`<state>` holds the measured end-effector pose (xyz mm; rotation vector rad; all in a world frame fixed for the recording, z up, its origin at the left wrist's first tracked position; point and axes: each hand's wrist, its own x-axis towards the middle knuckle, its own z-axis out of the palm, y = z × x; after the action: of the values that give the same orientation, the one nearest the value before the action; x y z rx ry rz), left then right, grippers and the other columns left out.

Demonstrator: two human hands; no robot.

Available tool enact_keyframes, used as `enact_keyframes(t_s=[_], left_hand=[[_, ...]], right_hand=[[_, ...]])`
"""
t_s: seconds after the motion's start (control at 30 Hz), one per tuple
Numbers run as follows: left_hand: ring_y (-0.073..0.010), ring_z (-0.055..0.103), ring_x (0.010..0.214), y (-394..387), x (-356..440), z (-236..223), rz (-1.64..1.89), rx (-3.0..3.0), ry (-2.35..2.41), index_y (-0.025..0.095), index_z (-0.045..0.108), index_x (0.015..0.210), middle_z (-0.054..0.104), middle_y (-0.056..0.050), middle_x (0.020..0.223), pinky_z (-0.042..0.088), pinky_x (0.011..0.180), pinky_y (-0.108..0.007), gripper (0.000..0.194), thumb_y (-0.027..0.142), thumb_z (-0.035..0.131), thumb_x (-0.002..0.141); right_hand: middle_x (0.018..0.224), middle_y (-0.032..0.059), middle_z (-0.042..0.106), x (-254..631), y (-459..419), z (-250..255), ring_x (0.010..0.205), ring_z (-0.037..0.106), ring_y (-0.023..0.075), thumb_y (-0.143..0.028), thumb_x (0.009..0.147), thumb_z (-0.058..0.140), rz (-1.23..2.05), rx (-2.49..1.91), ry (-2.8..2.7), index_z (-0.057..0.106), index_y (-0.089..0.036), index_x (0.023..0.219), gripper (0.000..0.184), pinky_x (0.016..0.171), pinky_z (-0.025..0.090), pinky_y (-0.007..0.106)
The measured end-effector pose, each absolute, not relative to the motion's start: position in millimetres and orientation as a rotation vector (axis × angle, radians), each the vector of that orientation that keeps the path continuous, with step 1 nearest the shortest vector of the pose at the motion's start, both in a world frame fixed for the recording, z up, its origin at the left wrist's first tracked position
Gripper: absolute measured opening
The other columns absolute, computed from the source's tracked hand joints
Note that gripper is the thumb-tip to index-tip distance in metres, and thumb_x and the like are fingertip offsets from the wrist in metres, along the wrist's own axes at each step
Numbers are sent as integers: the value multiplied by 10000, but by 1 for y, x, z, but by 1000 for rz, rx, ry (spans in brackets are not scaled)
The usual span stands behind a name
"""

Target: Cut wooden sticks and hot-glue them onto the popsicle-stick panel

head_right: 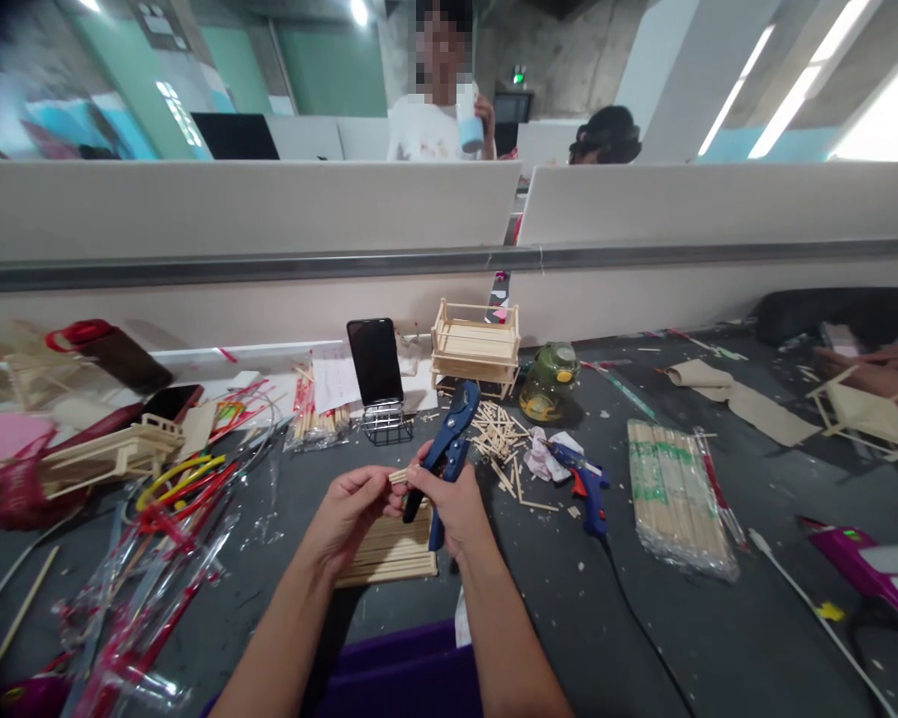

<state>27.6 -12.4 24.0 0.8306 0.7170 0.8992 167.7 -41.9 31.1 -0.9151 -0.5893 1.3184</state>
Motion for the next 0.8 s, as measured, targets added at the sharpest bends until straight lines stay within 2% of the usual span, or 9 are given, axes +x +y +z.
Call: enact_keyframes(t_s=[0.1,0.37,0.5,0.63,0.8], left_hand=[[-99,613,539,-12,27,22,907,799,750,95,710,770,698,-59,663,514,541,-203,186,260,755,697],[-84,592,507,-10,34,17,888,755,768,91,704,751,690,-51,645,501,511,-185,219,261,793,645],[-85,592,522,-9,30,19,869,750,776,92,706,761,690,-56,661,504,527,-187,234,282,788,652],[-120,627,609,-9,27,24,847,812,803,95,714,857,705,-84,737,519,581,-218,302,354,740,702],[-113,591,567,-11,31,28,934,1018,880,114,722,866,686,-47,670,490,581,-226,288,322,762,672]], right_hand=[[715,-45,639,167,-41,30,615,610,112,-206,624,768,1342,-919,-596,582,-198,870,309,613,506,229],[706,-25,648,168,-41,34,567,616,137,-240,624,768,1351,-959,-597,574,-188,879,325,563,515,267],[704,-31,640,168,-41,34,599,605,128,-245,612,769,1228,-1043,-663,578,-184,846,308,607,495,255],[706,-25,639,168,-40,32,634,602,138,-268,627,748,1086,-1151,-746,579,-185,828,275,648,483,263],[743,6,648,167,-38,23,682,609,170,-291,669,692,918,-1299,-894,591,-185,846,229,683,486,293]])
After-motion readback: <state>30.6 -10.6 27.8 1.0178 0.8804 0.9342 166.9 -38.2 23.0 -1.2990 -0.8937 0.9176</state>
